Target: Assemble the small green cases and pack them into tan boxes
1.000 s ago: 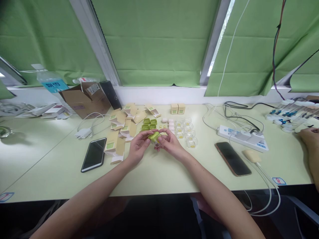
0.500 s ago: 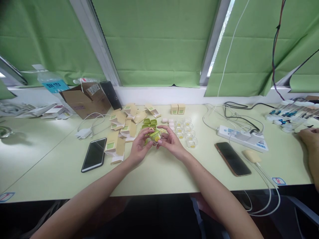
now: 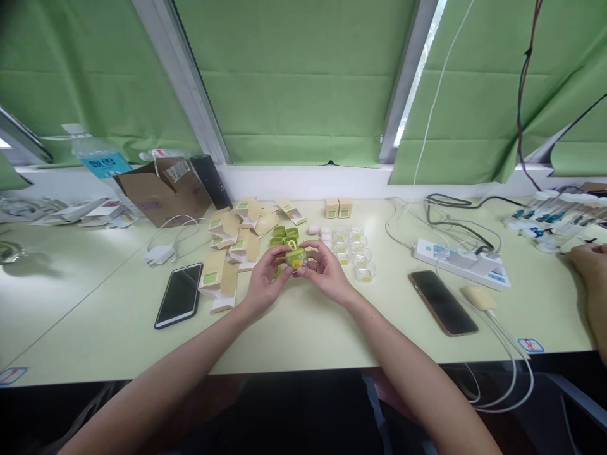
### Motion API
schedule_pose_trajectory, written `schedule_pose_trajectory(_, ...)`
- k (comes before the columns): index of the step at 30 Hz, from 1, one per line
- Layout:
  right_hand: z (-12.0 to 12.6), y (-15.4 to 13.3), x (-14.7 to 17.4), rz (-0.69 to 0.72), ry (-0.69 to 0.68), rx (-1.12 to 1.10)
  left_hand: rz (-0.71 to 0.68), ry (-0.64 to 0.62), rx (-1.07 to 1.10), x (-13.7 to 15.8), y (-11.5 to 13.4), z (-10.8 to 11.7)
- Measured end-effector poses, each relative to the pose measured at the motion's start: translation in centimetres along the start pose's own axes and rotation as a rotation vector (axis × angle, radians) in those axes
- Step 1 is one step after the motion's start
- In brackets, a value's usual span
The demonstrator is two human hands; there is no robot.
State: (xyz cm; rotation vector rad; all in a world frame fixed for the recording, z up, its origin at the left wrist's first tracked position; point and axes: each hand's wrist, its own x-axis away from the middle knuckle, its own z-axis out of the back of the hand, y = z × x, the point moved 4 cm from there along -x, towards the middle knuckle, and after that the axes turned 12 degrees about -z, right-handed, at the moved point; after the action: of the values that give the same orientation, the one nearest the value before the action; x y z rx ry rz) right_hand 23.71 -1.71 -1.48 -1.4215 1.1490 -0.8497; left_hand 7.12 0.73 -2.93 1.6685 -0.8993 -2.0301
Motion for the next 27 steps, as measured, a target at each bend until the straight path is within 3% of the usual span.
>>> schedule_pose_trajectory(9,0.31,0.70,-0.21,0.025,0.067,0.047,0.028,-0.016,-0.056,0.00,0.31,0.19)
schedule_pose_trajectory(15,0.52,-0.11,0.23,0.074,0.183,0.301,0.024,-0.027,-0.100,-0.20,0.32,0.35)
schedule_pose_trajectory(19,0.36,-0.25,0.37,0.099,0.179,0.338,0.017,-0.030,-0.116,-0.30,0.45,0.54)
schedule_pose_trajectory(27,0.59,0.28,0.37,0.055,0.236,0.389,0.055,-0.027,-0.088,-0.23,0.50,0.67)
